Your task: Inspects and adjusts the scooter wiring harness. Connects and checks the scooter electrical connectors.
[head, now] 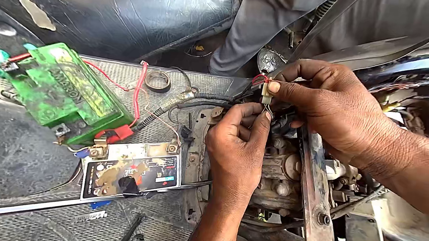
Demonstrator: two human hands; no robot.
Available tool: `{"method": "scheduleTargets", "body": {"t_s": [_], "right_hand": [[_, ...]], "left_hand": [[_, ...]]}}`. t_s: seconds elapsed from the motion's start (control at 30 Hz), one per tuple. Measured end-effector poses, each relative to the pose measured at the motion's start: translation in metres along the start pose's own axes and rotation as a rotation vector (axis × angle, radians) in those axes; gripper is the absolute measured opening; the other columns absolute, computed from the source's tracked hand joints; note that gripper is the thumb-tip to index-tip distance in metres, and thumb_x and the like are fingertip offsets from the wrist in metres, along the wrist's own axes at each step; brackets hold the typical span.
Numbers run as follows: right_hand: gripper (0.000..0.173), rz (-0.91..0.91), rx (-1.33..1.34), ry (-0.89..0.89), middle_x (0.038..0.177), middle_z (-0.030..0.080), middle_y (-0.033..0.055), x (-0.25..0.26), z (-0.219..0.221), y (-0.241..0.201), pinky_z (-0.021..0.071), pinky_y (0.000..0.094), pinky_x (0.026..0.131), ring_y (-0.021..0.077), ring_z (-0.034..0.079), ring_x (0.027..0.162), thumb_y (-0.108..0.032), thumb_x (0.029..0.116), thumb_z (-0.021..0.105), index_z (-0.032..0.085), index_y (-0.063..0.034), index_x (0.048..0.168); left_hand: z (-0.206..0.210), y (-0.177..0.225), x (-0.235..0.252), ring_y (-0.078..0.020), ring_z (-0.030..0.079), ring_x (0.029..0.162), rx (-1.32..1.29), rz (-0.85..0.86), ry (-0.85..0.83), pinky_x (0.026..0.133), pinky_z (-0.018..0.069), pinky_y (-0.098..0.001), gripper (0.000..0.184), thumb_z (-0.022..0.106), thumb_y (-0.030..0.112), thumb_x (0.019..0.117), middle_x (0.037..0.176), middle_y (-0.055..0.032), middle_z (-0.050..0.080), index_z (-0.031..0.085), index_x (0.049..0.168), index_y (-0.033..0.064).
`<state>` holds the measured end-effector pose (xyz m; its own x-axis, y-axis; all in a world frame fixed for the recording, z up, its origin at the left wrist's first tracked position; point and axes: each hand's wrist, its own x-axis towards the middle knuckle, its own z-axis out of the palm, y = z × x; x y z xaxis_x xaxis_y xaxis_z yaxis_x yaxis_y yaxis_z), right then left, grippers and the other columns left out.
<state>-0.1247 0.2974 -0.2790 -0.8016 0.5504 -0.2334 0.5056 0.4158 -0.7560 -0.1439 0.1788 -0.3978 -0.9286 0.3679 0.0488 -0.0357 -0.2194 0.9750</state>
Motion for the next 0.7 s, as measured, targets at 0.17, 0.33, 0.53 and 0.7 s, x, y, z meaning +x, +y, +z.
{"method": "scheduleTargets", "body": {"t_s": [0.17, 0.33, 0.53, 0.7], "right_hand": [[0.012, -0.008, 0.019, -0.008, 0.083, 0.073, 0.0078, 0.002, 0.001, 0.001, 0.0472, 0.0222, 0.044, 0.0139, 0.065, 0.06, -0.018, 0.1016, 0.067, 0.069, -0.006, 0.098], [0.012, -0.008, 0.03, -0.013, 0.082, 0.073, 0.0073, 0.002, 0.0, 0.002, 0.0474, 0.0215, 0.044, 0.0133, 0.066, 0.062, -0.018, 0.1014, 0.067, 0.069, -0.0057, 0.099], [0.011, -0.06, 0.04, -0.015, 0.083, 0.073, 0.0078, 0.001, 0.0, 0.008, 0.0471, 0.0218, 0.044, 0.0135, 0.067, 0.062, -0.016, 0.1016, 0.067, 0.066, -0.0052, 0.101], [0.009, -0.104, 0.015, -0.016, 0.08, 0.072, 0.0063, 0.001, 0.001, 0.01, 0.0468, 0.0206, 0.044, 0.0119, 0.065, 0.061, -0.015, 0.1013, 0.067, 0.066, -0.0058, 0.1]], "left_hand": [[0.004, 0.002, 0.002, -0.0137, 0.069, 0.061, -0.076, -0.071, 0.001, 0.051, 0.0594, -0.0274, 0.009, 0.075, 0.012, 0.0945, 0.08, -0.003, 0.074, 0.077, 0.102, 0.0066], [0.007, 0.002, 0.002, -0.0147, 0.065, 0.06, -0.138, -0.119, -0.016, 0.05, 0.0551, -0.0269, 0.009, 0.074, 0.012, 0.0953, 0.079, -0.0051, 0.072, 0.077, 0.102, 0.0056], [0.009, 0.004, -0.001, -0.0117, 0.061, 0.061, -0.089, -0.098, -0.046, 0.054, 0.0502, -0.0245, 0.009, 0.065, 0.014, 0.1013, 0.078, -0.0014, 0.069, 0.071, 0.104, 0.0075], [0.007, 0.006, 0.0, -0.009, 0.065, 0.067, -0.008, -0.091, -0.079, 0.059, 0.0541, -0.0242, 0.008, 0.063, 0.016, 0.1029, 0.078, 0.0007, 0.068, 0.068, 0.105, 0.0095]]}}
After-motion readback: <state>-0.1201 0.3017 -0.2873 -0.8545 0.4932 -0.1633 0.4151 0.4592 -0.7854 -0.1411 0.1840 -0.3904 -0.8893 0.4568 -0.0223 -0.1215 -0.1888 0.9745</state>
